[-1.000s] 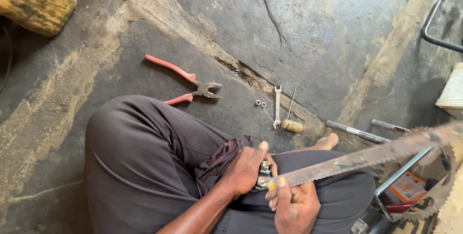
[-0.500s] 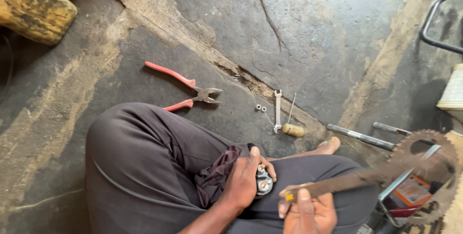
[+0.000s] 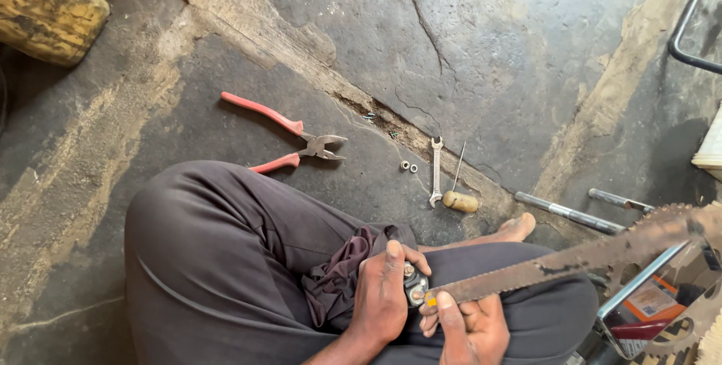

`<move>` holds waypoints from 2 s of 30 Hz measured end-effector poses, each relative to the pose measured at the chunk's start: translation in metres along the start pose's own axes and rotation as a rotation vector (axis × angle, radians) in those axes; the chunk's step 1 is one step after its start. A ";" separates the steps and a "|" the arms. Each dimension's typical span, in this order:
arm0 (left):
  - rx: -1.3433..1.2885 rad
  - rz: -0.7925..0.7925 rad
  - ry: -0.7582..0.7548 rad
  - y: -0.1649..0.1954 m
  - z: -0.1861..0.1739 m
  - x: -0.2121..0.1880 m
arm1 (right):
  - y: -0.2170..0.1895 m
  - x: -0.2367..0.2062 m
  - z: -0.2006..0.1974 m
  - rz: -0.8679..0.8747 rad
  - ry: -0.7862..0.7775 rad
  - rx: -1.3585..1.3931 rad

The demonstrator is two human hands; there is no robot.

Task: The person sits on the workshop floor holding a small cylindrical motor component and saws its metal part using a hacksaw blade, repositioning the component and the blade repeatedly. Earlier they work on the component with a small tool and a wrench lies nearby with pliers on the floor.

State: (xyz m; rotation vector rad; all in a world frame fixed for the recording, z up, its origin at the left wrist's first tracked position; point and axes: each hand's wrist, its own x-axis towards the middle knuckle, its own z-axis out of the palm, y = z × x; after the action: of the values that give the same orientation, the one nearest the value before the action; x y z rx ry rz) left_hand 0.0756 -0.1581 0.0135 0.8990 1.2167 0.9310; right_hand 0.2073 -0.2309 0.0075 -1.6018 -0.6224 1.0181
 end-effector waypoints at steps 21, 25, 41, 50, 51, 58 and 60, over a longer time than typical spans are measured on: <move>0.082 0.001 0.030 0.004 0.008 0.006 | -0.004 -0.003 0.015 -0.115 0.010 -0.066; 0.083 0.026 0.043 0.003 0.009 0.005 | -0.004 -0.002 0.010 -0.089 -0.013 -0.097; 0.071 0.007 -0.002 0.009 0.007 0.005 | -0.011 0.001 0.009 -0.065 -0.053 -0.036; 0.090 0.018 0.008 0.010 0.007 0.003 | -0.012 -0.001 0.011 -0.048 0.001 -0.101; 0.095 0.024 0.008 0.010 0.007 0.004 | -0.012 -0.001 0.011 -0.057 0.014 -0.105; 0.099 0.007 0.021 0.012 0.006 0.004 | -0.014 0.000 0.013 -0.054 0.004 -0.089; 0.152 0.041 0.011 0.015 0.001 0.003 | -0.016 0.003 0.014 -0.039 -0.002 -0.073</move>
State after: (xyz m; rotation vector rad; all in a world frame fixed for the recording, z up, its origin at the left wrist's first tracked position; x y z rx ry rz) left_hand 0.0755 -0.1502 0.0263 1.0439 1.2962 0.8855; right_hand 0.1981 -0.2167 0.0214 -1.6463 -0.6963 0.9786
